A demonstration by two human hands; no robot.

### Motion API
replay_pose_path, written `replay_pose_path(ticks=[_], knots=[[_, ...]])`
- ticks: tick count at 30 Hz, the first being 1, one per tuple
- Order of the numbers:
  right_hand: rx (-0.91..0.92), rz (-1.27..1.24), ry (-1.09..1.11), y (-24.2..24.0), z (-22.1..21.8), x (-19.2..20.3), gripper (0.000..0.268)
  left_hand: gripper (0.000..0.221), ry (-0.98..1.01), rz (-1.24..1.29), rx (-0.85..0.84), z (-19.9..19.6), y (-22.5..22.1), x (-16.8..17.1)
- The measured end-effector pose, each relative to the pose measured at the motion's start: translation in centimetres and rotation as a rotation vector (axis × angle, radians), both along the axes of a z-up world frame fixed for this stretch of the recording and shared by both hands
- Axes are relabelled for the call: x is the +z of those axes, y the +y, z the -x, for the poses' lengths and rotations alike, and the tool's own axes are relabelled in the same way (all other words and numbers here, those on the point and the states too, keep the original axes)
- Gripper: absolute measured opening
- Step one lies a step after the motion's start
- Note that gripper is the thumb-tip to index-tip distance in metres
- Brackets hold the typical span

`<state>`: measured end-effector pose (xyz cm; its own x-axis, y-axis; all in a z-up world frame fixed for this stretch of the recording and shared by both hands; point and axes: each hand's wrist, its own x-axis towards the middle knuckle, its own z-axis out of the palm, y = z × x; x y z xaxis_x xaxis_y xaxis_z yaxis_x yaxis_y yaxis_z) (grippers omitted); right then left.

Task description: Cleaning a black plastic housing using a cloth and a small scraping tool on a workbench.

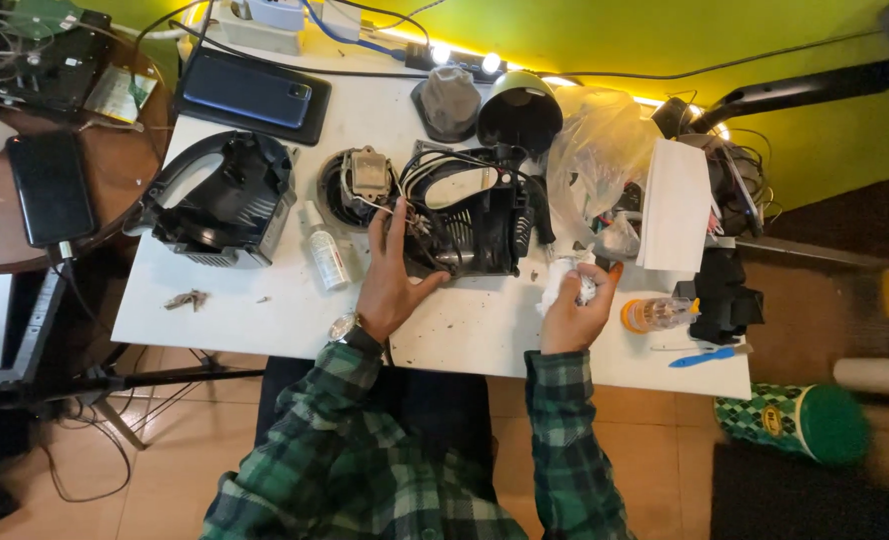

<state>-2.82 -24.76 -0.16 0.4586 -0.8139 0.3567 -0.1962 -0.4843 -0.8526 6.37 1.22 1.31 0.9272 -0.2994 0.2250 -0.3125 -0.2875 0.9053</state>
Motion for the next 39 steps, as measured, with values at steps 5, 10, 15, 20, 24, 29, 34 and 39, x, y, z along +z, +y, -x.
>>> replay_pose_path(ticks=[5, 10, 15, 20, 24, 29, 34, 39], knots=[[0.233, -0.023, 0.127, 1.6, 0.5, 4.1, 0.031, 0.120, -0.005, -0.007, 0.006, -0.1, -0.2, -0.7], [0.404, 0.273, 0.229, 2.0, 1.0, 4.3, 0.037, 0.120, -0.008, -0.031, -0.011, -0.3, -0.1, -1.6], [0.213, 0.474, 0.287, -1.2, 2.2, 2.8, 0.026, 0.119, -0.005, -0.028, 0.019, -0.3, -0.2, -1.6], [0.227, 0.423, 0.386, -4.6, 4.1, 0.9, 0.035, 0.122, 0.005, -0.030, 0.038, -0.3, -0.4, -1.7], [0.159, 0.514, 0.332, -5.7, 5.4, 1.2, 0.036, 0.122, -0.011, -0.018, 0.041, -0.1, -0.4, -1.5], [0.084, 0.463, 0.402, -6.6, 7.4, -0.6, 0.021, 0.122, -0.017, -0.011, 0.030, -0.1, -0.2, -1.3], [0.083, 0.347, 0.429, -5.8, 8.4, -0.9, 0.019, 0.122, -0.014, 0.001, 0.018, 0.0, -0.2, -1.2], [0.083, 0.397, 0.341, -5.6, 9.0, 0.3, 0.019, 0.122, 0.019, -0.028, 0.039, -0.1, -0.2, -1.0]])
